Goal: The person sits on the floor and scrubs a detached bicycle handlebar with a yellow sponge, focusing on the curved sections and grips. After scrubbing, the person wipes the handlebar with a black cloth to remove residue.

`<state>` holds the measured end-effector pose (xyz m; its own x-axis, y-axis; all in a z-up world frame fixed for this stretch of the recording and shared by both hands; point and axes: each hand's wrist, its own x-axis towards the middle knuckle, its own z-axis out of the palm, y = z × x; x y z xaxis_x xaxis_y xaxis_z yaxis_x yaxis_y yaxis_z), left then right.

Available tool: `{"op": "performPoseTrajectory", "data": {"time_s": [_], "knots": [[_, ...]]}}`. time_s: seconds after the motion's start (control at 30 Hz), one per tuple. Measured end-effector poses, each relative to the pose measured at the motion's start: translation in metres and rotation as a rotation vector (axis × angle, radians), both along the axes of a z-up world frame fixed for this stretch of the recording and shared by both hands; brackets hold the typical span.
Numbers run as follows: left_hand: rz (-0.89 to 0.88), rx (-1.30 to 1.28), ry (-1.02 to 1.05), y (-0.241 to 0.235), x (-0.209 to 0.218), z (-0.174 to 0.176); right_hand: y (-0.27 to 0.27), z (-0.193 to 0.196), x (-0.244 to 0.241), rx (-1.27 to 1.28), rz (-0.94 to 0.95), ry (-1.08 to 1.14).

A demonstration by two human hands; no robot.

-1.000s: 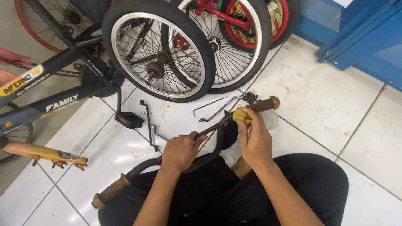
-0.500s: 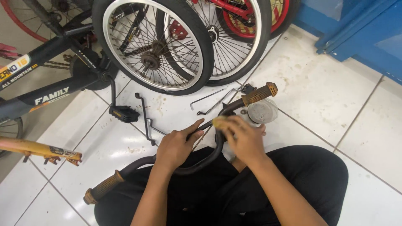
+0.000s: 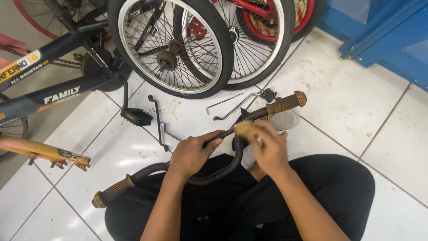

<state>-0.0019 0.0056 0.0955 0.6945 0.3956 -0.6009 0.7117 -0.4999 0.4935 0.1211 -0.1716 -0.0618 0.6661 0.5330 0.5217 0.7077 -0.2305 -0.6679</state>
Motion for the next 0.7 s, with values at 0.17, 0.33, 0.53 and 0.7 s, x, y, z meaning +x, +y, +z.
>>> {"op": "performPoseTrajectory", "data": {"time_s": [0.17, 0.33, 0.53, 0.7], "knots": [[0.009, -0.007, -0.010, 0.005, -0.002, -0.013, 0.002, 0.023, -0.010, 0.025, 0.000, 0.069], [0.033, -0.015, 0.005, 0.006, -0.002, -0.015, 0.004, 0.053, -0.024, -0.208, 0.165, -0.012], [0.034, -0.010, -0.031, 0.006, -0.001, -0.012, 0.005, 0.036, -0.007, -0.005, -0.061, 0.132], [0.038, -0.026, -0.002, 0.010, 0.001, -0.022, 0.012, 0.110, -0.032, -0.135, 0.125, -0.077]]}}
